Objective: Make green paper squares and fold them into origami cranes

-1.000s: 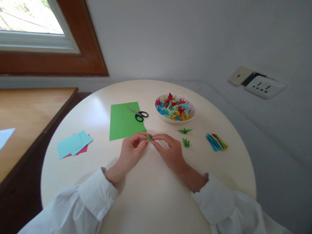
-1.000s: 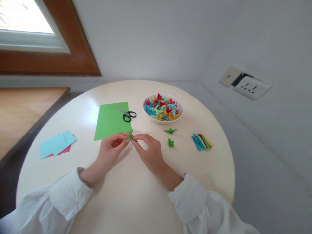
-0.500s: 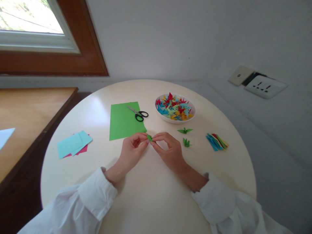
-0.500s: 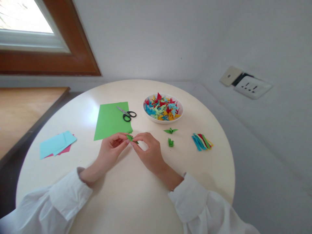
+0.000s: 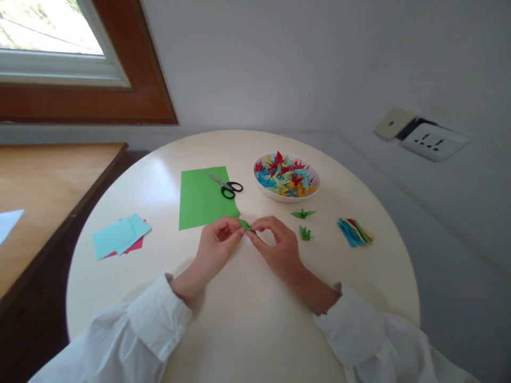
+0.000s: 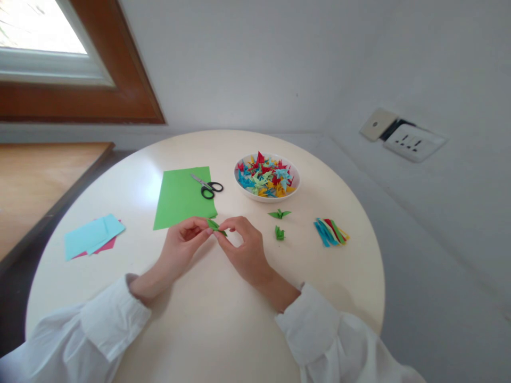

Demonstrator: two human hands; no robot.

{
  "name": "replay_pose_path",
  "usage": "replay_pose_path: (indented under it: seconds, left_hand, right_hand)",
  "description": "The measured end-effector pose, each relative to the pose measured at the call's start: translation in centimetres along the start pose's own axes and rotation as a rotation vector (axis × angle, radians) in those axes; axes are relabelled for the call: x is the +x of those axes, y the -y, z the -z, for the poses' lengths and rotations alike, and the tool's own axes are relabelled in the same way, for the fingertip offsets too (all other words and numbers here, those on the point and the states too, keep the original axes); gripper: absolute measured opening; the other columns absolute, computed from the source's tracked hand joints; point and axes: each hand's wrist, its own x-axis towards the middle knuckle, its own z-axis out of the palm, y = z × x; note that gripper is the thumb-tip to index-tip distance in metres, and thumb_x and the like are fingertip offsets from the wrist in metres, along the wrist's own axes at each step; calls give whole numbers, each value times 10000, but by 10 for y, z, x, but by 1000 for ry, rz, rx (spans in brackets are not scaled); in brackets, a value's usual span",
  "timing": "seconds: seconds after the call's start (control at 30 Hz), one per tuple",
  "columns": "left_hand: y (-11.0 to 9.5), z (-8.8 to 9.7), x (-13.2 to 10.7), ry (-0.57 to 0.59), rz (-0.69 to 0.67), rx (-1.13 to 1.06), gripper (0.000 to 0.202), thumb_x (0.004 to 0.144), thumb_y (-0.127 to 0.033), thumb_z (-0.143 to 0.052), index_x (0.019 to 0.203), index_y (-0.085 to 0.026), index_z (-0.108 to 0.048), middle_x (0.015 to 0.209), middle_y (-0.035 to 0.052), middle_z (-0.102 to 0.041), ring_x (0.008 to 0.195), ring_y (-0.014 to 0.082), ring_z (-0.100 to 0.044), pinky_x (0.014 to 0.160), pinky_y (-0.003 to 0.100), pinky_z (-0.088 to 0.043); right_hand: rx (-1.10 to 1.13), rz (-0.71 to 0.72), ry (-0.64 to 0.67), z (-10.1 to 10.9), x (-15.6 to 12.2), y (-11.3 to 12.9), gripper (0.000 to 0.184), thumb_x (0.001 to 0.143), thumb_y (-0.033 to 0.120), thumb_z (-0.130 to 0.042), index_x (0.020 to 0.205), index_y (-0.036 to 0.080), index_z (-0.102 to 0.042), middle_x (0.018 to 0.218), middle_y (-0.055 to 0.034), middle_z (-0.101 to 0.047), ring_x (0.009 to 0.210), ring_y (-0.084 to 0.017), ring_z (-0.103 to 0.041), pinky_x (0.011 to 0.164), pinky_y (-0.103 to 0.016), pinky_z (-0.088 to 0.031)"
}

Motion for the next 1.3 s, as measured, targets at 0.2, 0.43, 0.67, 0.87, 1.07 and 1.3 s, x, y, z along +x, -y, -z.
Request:
replay_pose_path:
  seconds: [0.2,0.43,0.67,0.87,1.07,1.3]
  left_hand:
    - [-1,-1,0,-33,14,-7,124,576,-214,-735,624,-152,-640,587,-12,-619,544,98,-521,524,207,-395]
    - [-2,-1,0,-49,25,-14,138,562,-228,-751,626,-148,-660,596,-7,-635,542,98,-529,520,208,-405]
    - [-3,-2,0,-61,17,-26,112,561,-211,-750,622,-149,-679,652,3,-673,605,104,-560,595,211,-432]
    - [-2,-1,0,-44,25,5,130,585,-239,-746,637,-142,-677,662,13,-667,596,111,-550,574,222,-424]
    - [3,-1,-1,12,43,-51,203,585,-274,-772,680,-146,-646,601,-19,-596,557,87,-507,538,205,-394]
    - [0,-5,-1,22,53,-99,273,544,-295,-805,623,-145,-591,599,-29,-584,549,75,-504,537,196,-398]
  right_hand:
    - [60,-47,10,0,0,1,48,765,160,-604,755,206,-606,767,-22,-643,709,-143,-580,671,-292,-489]
    - [272,-236,7,-4,-1,-3,19,732,205,-642,748,198,-635,776,-28,-653,731,-144,-602,672,-280,-511]
    - [352,-265,-1,-5,0,-2,14,714,200,-653,723,201,-663,775,-24,-656,731,-138,-619,669,-267,-527]
    - [394,-273,-28,-6,0,-2,34,696,204,-652,662,200,-654,742,-22,-648,722,-141,-619,670,-273,-536]
    - [424,-304,-57,-8,0,0,45,686,207,-654,642,200,-645,738,-23,-653,703,-134,-621,643,-259,-539]
    - [432,-326,-81,-8,0,0,50,681,221,-659,642,196,-640,747,-22,-654,715,-137,-625,641,-263,-543]
